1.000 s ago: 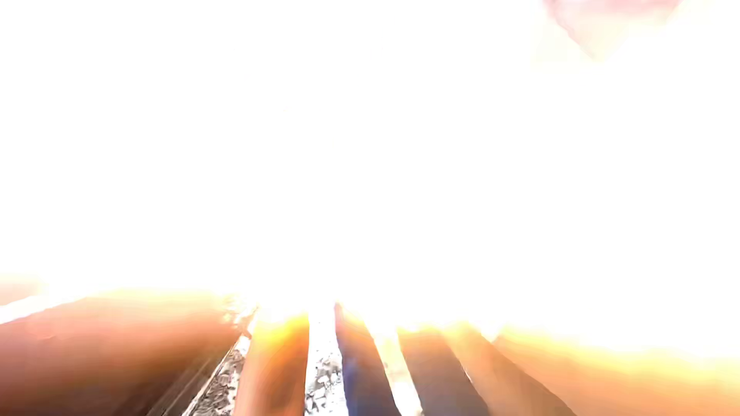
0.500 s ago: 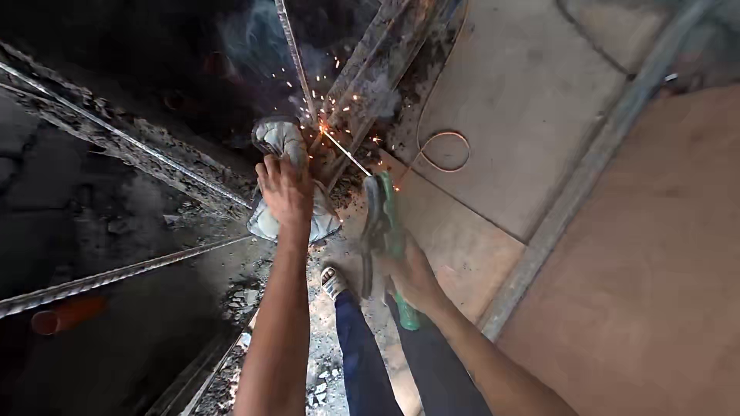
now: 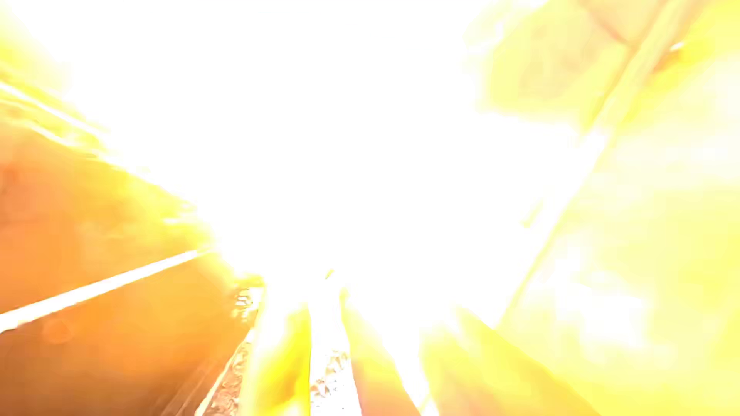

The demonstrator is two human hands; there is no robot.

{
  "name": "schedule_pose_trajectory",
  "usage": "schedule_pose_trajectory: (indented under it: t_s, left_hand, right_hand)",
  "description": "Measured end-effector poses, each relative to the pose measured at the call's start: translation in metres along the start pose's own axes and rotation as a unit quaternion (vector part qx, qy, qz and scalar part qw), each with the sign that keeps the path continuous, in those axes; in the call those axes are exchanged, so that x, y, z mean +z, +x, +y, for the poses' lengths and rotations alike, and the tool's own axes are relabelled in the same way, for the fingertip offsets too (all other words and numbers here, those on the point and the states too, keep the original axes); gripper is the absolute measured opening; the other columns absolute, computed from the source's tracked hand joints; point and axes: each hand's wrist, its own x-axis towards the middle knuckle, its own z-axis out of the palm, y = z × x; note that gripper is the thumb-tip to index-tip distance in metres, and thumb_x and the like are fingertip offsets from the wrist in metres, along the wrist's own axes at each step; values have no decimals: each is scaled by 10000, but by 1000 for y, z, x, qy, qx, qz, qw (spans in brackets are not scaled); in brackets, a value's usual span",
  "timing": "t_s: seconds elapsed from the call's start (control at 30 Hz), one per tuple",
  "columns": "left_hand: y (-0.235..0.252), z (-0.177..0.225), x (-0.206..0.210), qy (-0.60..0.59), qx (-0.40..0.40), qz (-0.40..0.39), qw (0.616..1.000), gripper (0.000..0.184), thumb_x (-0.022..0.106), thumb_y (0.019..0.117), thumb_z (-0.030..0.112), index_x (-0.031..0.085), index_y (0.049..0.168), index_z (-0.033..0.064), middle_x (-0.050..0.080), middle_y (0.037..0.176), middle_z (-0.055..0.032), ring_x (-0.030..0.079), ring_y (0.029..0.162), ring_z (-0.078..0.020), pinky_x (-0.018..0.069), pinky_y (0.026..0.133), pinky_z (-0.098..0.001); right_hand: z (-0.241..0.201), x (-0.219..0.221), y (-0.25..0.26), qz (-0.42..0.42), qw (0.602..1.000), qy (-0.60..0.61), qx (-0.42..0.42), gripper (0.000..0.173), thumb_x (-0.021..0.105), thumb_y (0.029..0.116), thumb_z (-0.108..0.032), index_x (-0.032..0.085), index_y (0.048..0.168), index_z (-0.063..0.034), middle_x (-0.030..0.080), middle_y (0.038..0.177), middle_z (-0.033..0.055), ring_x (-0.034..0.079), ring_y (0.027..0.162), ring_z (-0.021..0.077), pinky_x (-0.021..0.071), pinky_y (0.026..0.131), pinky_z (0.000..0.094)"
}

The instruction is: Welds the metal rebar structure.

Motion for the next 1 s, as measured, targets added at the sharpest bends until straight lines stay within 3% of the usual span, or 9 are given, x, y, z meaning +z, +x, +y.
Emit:
schedule_pose_trajectory:
  t_s: [0.03, 0.1, 0.27, 1.0]
  left_hand:
    - [9, -10, 22, -24, 19, 52, 998, 415, 624, 980, 287, 651, 1278, 0, 607, 1310, -243, 564, 1254, -413, 488, 1029, -552]
    - [16, -16, 38, -41, 23, 79, 996, 453, 622, 967, 345, 672, 1280, 21, 606, 1299, -270, 547, 1249, -475, 472, 1012, -626]
    - [16, -14, 40, -22, 20, 98, 995, 437, 620, 967, 353, 680, 1265, 39, 614, 1271, -255, 567, 1219, -444, 477, 1007, -575]
    - [18, -18, 49, 2, 22, 122, 992, 421, 627, 946, 362, 694, 1236, 64, 623, 1247, -208, 585, 1186, -393, 492, 977, -530]
  right_hand:
    - [4, 1, 0, -1, 1000, -13, -2, 530, 626, 987, -388, 514, 1389, -63, 679, 859, 69, 671, 636, 162, 613, 610, 384]
    - [9, 4, -2, -7, 1000, 29, 9, 535, 652, 975, -369, 496, 1396, -79, 674, 850, 76, 662, 600, 176, 611, 563, 390]
    - [9, 6, -1, -18, 994, 101, 26, 482, 657, 973, -339, 504, 1351, -82, 644, 819, 73, 634, 565, 174, 591, 523, 370]
    - [11, 13, 1, -17, 993, 117, 21, 440, 651, 975, -327, 514, 1332, -111, 633, 780, 54, 629, 547, 165, 583, 504, 341]
